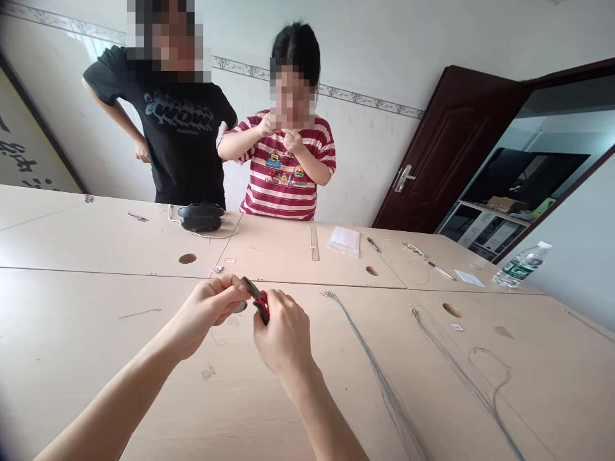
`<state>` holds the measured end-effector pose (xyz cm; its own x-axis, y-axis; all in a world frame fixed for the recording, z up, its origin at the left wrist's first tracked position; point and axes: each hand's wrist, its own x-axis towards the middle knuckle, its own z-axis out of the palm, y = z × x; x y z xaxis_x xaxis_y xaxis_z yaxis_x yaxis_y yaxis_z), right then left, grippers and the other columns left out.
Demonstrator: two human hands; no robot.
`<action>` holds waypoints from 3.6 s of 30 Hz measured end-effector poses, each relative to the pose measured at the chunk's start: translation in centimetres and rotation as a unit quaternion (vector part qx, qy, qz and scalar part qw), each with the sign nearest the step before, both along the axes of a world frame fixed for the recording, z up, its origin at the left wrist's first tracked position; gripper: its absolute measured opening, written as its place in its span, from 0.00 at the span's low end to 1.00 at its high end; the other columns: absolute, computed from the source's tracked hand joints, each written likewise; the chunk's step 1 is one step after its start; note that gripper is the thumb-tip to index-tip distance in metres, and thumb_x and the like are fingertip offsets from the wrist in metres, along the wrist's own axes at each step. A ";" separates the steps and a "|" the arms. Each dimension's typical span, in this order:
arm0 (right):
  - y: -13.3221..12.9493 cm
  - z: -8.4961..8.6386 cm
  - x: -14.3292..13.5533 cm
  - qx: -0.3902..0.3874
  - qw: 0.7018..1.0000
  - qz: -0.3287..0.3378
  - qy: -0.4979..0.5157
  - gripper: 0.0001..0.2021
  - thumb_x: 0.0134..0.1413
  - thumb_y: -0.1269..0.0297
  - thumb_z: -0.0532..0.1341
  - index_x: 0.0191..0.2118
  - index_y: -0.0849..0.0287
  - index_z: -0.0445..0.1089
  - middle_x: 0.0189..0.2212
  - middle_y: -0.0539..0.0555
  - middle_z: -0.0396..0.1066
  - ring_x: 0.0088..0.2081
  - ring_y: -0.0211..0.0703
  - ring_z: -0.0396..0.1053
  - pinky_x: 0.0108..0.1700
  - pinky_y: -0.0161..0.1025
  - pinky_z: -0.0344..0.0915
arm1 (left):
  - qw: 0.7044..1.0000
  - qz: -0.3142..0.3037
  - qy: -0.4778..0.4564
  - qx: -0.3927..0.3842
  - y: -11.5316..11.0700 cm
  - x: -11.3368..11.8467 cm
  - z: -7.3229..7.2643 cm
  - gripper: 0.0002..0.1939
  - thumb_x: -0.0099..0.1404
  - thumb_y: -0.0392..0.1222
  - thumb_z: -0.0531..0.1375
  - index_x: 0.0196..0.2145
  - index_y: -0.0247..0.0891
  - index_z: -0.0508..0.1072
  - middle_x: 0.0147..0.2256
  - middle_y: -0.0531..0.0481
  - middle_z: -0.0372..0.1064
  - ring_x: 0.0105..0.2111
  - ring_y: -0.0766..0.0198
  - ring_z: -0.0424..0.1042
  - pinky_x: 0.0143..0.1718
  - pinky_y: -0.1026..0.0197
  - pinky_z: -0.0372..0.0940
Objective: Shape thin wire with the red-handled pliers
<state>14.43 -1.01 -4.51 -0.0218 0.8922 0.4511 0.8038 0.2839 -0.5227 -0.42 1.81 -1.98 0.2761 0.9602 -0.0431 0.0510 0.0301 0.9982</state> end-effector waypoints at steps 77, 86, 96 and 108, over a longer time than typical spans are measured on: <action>-0.1 0.5 0.8 0.022 0.999 -0.008 -0.031 0.07 0.51 0.72 0.55 0.33 0.57 0.68 0.25 0.50 0.71 0.25 0.39 0.65 0.26 0.34 0.50 | 0.995 0.080 0.006 0.063 -0.3 0.7 -0.3 0.08 0.57 0.43 0.59 0.25 0.37 0.71 0.23 0.55 0.63 0.21 0.72 0.52 0.22 0.66 0.46; 0.0 0.4 0.9 0.021 0.999 -0.007 -0.023 0.06 0.51 0.73 0.55 0.33 0.57 0.68 0.26 0.50 0.71 0.26 0.41 0.65 0.27 0.35 0.51 | 0.994 0.086 0.022 0.065 -0.3 0.7 -0.5 0.10 0.58 0.45 0.60 0.25 0.36 0.72 0.22 0.54 0.62 0.22 0.70 0.55 0.21 0.65 0.45; -0.5 1.5 1.5 -0.003 0.980 0.101 0.170 0.07 0.61 0.62 0.55 0.39 0.57 0.68 0.30 0.50 0.67 0.32 0.40 0.66 0.35 0.36 0.62 | 0.997 0.068 0.019 0.041 0.0 0.4 -0.2 0.09 0.58 0.42 0.58 0.23 0.37 0.69 0.17 0.60 0.48 0.20 0.72 0.43 0.21 0.64 0.41; -0.4 1.3 1.4 0.009 0.979 0.109 0.171 0.06 0.61 0.61 0.56 0.36 0.57 0.65 0.32 0.52 0.69 0.35 0.41 0.67 0.39 0.37 0.63 | 0.996 0.014 0.059 0.062 -0.1 0.4 -0.7 0.10 0.59 0.43 0.57 0.24 0.38 0.69 0.18 0.59 0.47 0.20 0.71 0.42 0.20 0.64 0.40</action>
